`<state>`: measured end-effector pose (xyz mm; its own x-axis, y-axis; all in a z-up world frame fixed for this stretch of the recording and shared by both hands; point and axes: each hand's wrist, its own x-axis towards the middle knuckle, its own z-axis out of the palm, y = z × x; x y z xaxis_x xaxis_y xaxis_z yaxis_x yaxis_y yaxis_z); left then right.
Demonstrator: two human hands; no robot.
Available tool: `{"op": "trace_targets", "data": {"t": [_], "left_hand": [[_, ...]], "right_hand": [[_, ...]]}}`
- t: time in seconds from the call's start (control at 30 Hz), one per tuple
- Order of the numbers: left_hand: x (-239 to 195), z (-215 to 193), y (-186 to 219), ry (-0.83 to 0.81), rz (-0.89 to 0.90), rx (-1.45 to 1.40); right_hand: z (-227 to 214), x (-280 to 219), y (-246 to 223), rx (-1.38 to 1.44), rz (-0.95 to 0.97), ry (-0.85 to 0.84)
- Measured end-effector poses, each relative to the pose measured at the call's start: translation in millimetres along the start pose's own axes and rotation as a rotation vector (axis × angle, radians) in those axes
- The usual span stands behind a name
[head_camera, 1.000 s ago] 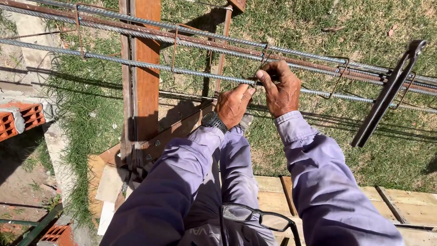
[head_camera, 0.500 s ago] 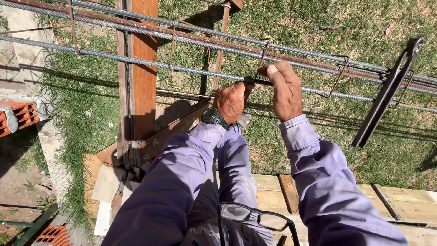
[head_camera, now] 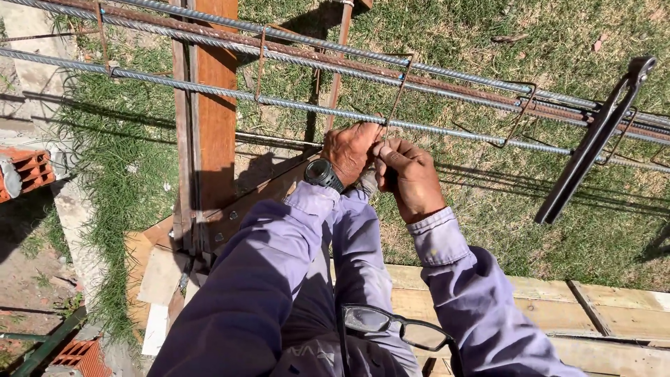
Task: The person ties a rebar cage using wire ties and pliers. They wrap the wire around the intersecting steel bars and twist it tight to secure the structure. The person works along the length of the cage, repeating the process at multiple junctions.
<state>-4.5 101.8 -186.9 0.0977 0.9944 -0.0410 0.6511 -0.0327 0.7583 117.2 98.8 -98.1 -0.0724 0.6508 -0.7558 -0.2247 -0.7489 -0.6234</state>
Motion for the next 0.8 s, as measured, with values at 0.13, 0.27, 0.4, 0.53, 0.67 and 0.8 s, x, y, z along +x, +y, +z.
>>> {"op": "trace_targets", "data": {"t": [0.13,0.27,0.4,0.53,0.67,0.8], "left_hand": [[-1.9,3.5,-10.2,0.052,0.046,0.034],[2.6,7.9,-12.5,0.019,0.071,0.043],[6.5,-2.3,-19.4,-0.125,0.195,0.119],[11.2,4.0,-11.3,-0.050,0.138,0.158],[1.8,15.4,-20.5,-0.001,0.067,0.226],[7.8,3.5,-13.8,0.231,0.295,0.267]], "right_hand": [[-32.5,17.9,18.9,-0.418,-0.214,-0.055],[-41.5,27.5,20.6,-0.697,-0.421,-0.085],[-66.9,64.7,46.2,-0.983,-0.794,-0.110],[-66.0,87.4,44.4,-1.090,-0.988,-0.064],[-84.8,115.7,58.6,-1.124,-1.247,-0.112],[-96.3,135.0,69.5,-1.201,-1.268,-0.105]]}}
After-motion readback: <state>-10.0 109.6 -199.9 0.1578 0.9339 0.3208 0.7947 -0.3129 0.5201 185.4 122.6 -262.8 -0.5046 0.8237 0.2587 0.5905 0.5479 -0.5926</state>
